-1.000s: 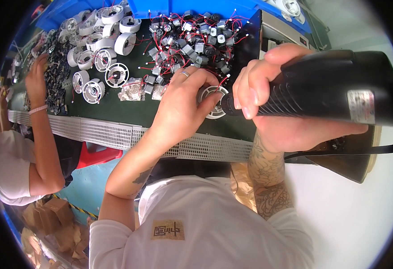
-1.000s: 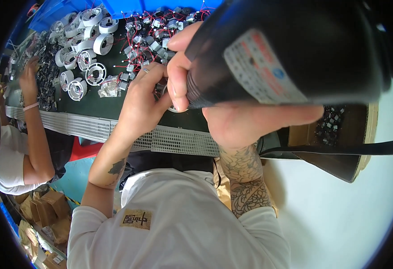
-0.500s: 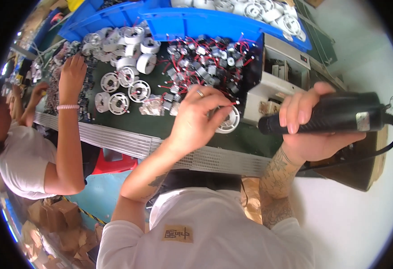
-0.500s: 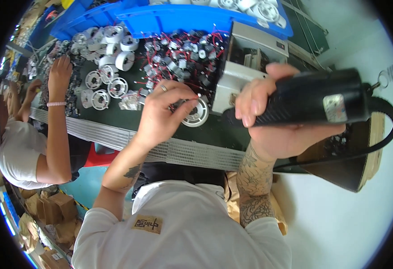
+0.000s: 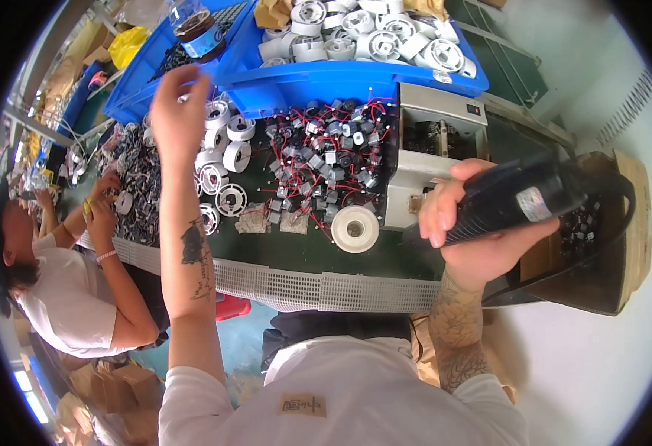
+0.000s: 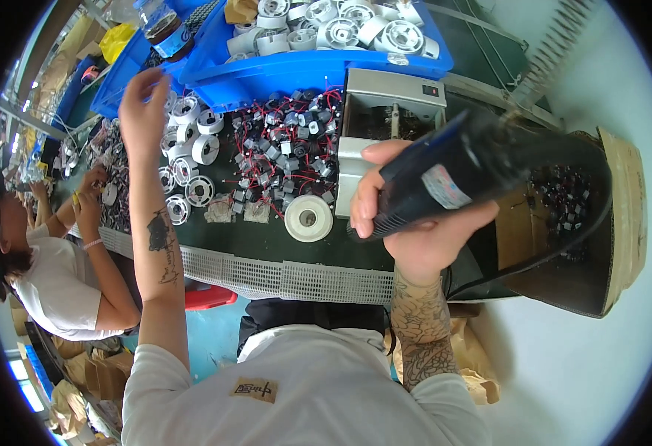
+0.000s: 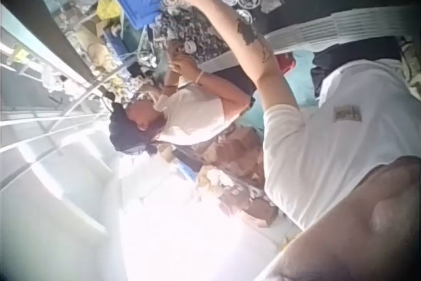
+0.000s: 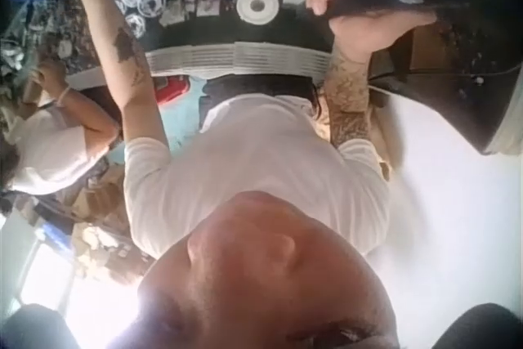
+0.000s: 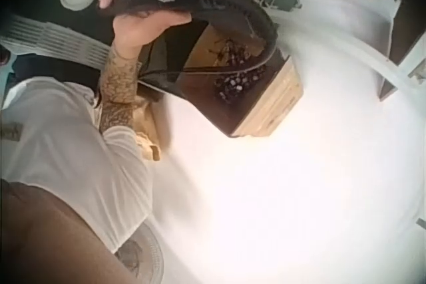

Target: Assembling electronic housing components on an industrial production line.

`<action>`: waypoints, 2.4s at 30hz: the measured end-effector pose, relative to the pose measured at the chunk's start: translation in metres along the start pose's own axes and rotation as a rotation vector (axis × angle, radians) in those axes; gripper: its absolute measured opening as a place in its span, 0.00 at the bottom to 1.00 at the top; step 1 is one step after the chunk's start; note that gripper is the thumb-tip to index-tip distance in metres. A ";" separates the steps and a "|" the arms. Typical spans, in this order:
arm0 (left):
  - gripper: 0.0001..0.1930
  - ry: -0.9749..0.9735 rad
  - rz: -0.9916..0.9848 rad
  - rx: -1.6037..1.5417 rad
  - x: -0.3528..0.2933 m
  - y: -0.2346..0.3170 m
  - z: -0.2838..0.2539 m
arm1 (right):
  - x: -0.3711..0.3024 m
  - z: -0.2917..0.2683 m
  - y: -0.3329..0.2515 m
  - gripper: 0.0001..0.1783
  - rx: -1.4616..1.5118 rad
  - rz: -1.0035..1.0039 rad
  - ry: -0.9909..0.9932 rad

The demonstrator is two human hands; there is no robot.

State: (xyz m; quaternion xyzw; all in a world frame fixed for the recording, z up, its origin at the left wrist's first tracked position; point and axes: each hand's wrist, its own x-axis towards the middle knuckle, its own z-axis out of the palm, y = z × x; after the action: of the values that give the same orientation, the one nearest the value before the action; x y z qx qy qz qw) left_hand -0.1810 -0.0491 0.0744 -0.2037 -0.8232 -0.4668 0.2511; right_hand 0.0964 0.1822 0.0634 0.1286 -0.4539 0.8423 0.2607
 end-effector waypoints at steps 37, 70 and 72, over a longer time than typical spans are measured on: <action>0.40 -0.603 0.376 0.234 -0.202 0.110 0.027 | 0.003 -0.006 0.000 0.61 -0.032 -0.032 -0.033; 0.06 -0.726 0.174 -0.408 -0.141 0.102 0.012 | 0.000 -0.008 -0.008 0.62 -0.103 0.024 0.059; 0.06 -0.735 0.191 -0.401 -0.146 0.100 0.016 | 0.000 -0.007 -0.009 0.61 -0.101 0.016 0.064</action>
State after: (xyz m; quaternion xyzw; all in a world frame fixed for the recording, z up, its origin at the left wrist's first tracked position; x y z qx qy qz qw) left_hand -0.0118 -0.0020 0.0461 -0.4768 -0.7281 -0.4886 -0.0614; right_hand 0.1013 0.1919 0.0655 0.0846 -0.4885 0.8240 0.2744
